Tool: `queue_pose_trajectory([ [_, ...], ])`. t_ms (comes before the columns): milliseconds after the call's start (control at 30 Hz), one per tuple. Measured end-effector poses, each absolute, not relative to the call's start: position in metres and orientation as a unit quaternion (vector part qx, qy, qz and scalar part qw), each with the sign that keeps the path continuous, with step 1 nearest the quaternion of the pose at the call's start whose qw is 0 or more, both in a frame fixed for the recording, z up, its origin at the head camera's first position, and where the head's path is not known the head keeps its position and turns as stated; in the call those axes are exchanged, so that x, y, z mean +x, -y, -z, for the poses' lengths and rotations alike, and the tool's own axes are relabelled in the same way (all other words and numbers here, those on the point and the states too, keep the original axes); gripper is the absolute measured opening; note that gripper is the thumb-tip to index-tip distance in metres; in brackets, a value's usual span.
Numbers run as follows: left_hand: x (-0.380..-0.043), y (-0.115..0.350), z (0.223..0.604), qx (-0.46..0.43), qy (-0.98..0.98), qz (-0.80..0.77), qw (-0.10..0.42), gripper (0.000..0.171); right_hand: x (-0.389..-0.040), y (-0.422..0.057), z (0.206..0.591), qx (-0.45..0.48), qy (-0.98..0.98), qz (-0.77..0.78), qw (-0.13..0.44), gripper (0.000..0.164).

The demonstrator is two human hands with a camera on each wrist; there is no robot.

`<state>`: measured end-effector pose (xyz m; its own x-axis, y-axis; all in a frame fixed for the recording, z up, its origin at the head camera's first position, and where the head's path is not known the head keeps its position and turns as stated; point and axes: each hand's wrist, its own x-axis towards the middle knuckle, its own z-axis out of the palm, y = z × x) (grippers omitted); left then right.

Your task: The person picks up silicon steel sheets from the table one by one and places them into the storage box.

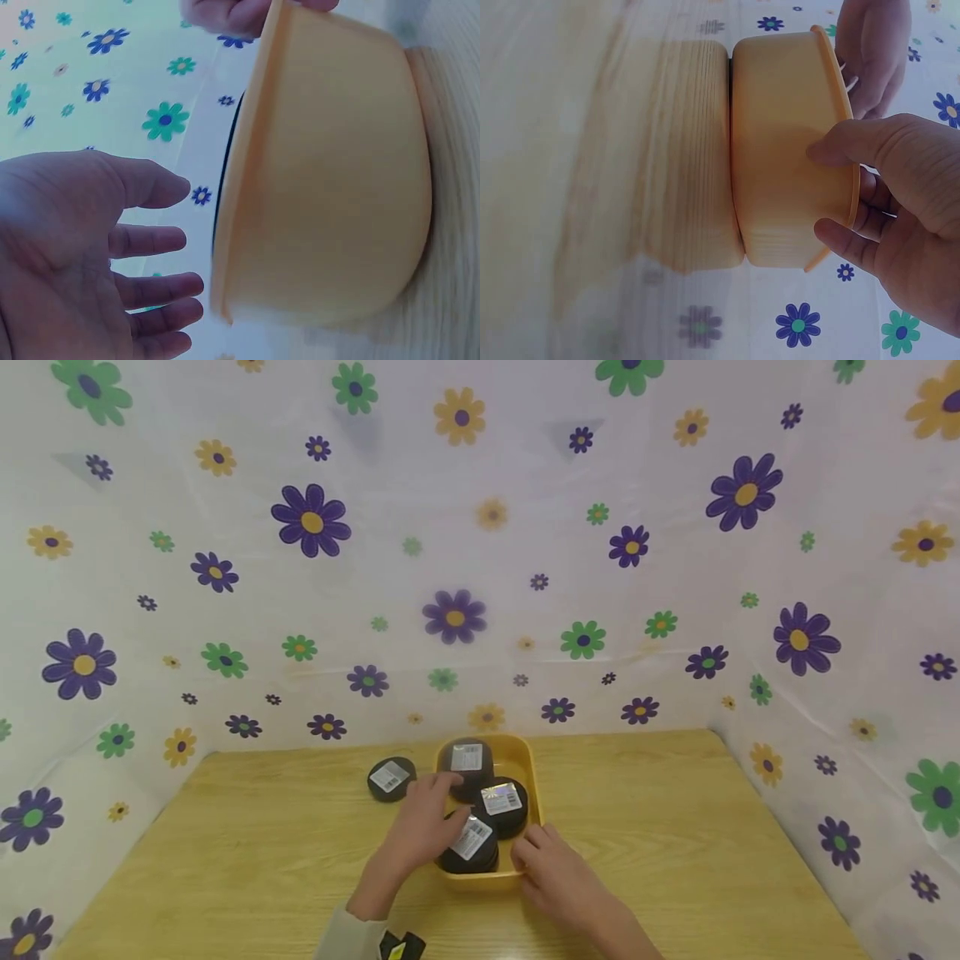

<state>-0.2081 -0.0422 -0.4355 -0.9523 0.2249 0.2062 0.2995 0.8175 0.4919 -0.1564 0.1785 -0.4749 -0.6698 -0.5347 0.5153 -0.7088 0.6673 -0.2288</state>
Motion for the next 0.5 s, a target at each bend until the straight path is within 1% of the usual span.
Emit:
queue_pose_trajectory([
  [67,-0.206,0.049,0.435,-0.128,0.953,0.267,0.071,0.042,-0.157,-0.179,0.476,0.351,0.887,-0.210,0.214,0.040],
  [333,-0.200,0.079,0.432,-0.094,0.962,0.244,0.079,0.053,-0.156,-0.179,0.476,0.347,0.890,-0.213,0.205,0.039],
  [500,-0.199,0.093,0.432,-0.072,0.962,0.251,0.082,0.055,-0.156,-0.179,0.475,0.348,0.890,-0.213,0.205,0.039],
])
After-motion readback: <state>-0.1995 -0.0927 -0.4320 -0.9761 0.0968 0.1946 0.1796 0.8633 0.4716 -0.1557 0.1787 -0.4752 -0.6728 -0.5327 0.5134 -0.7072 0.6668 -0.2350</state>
